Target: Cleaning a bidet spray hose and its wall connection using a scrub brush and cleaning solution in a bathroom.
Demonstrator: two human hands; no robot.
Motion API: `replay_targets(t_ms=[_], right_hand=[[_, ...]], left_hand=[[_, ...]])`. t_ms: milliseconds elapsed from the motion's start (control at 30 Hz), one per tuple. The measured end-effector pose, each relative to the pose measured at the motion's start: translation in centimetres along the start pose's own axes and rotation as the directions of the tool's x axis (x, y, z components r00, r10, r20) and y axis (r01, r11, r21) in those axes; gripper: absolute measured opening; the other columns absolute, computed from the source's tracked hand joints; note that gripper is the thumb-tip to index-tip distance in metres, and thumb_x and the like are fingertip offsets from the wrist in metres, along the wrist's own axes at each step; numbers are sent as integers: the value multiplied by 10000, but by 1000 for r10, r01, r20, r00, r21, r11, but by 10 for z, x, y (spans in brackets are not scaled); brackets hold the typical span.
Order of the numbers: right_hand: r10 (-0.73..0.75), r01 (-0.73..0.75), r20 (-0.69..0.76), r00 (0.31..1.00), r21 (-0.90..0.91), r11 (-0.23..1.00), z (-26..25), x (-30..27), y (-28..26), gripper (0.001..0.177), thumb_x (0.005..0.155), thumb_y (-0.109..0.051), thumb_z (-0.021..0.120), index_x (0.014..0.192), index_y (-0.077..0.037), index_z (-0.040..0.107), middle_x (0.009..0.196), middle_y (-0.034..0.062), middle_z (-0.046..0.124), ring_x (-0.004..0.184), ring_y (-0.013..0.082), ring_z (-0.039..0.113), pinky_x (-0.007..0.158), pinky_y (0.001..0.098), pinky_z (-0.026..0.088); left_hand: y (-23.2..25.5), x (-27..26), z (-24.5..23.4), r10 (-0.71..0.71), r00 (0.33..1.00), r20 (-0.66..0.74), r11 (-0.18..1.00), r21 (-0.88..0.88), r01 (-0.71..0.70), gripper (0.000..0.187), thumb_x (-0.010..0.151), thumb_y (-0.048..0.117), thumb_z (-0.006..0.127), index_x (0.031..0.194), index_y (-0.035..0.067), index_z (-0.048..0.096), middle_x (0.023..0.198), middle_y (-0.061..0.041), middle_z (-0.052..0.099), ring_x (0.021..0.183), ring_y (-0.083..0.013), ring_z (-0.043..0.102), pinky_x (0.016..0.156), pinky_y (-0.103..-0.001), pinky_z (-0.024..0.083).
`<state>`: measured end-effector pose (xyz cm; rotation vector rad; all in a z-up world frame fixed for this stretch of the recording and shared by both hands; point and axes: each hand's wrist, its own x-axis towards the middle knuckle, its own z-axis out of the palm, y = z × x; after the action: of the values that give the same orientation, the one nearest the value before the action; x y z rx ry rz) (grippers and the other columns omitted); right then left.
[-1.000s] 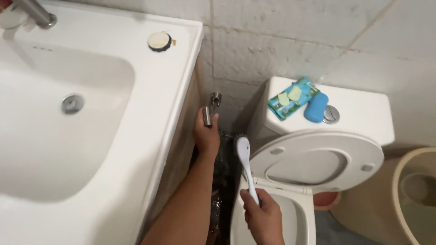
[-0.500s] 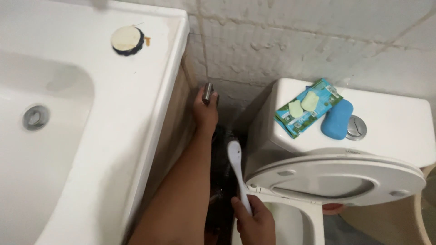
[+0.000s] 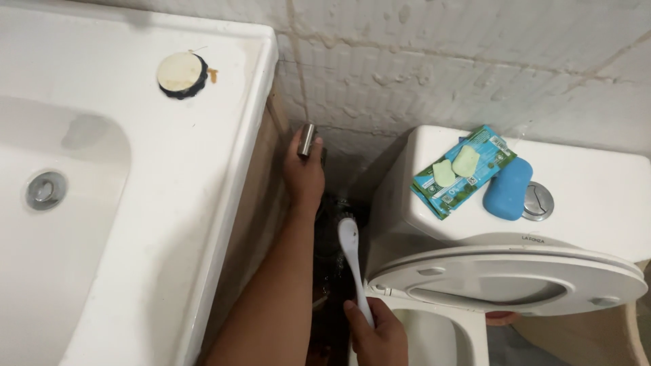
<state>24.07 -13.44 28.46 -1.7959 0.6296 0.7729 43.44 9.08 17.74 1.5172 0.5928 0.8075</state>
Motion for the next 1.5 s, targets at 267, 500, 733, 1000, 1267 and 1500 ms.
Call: replay_targets(t_ms=[267, 500, 733, 1000, 1267, 1500], right_hand=[[42, -41, -10, 999, 78, 996, -4, 6, 9, 311, 880, -274, 785, 1013, 7, 772, 584, 72, 580, 464, 154, 497, 453, 345, 385], [30, -31, -35, 999, -24, 999, -7, -11, -11, 323, 895, -300, 775, 1005, 4, 777, 588, 77, 593, 481, 144, 531, 477, 328, 421], [18, -12, -52, 998, 110, 994, -8, -3, 6, 300, 875, -267, 785, 992, 8, 775, 598, 58, 586, 477, 144, 496, 460, 330, 386], [-5, 7, -74, 997, 26, 1000, -14, -11, -4, 306, 881, -290, 783, 1009, -13, 775, 589, 57, 593, 476, 134, 523, 470, 311, 423], [-58, 62, -43, 997, 100, 993, -18, -8, 10, 287, 855, -273, 774, 994, -22, 778, 588, 51, 595, 471, 133, 510, 464, 329, 411], [-65, 65, -1, 998, 38, 997, -21, 2, 21, 274, 854, -265, 751, 978, -23, 786, 584, 60, 593, 470, 131, 507, 464, 325, 416]], left_hand=[[20, -4, -4, -25, 995, 98, 993, 119, 13, 498, 963, 193, 712, 1417, 31, 587, 1309, -145, 694, 1190, -228, 650, 1009, -344, 498], [2, 0, -2, -27, 988, 151, 993, 119, 9, 443, 950, 153, 744, 1353, 30, 609, 1225, -147, 725, 1110, -219, 685, 953, -338, 520], [-15, 10, -13, -241, 938, 248, 971, 66, 231, 269, 976, 127, 740, 1208, -8, 724, 949, -188, 730, 789, -196, 629, 756, -368, 509], [-9, 9, -7, -108, 973, 203, 949, 313, 40, 205, 918, 160, 786, 1073, 36, 733, 837, -58, 731, 743, -164, 679, 732, -321, 537], [-87, 29, -14, -164, 958, 236, 985, -12, 172, 192, 909, 97, 790, 1068, 10, 728, 855, -39, 705, 722, -129, 624, 655, -297, 498], [-40, 18, -26, -112, 964, 240, 978, 196, 65, 248, 856, 158, 828, 1046, 20, 747, 927, -63, 778, 835, -137, 725, 755, -311, 556]])
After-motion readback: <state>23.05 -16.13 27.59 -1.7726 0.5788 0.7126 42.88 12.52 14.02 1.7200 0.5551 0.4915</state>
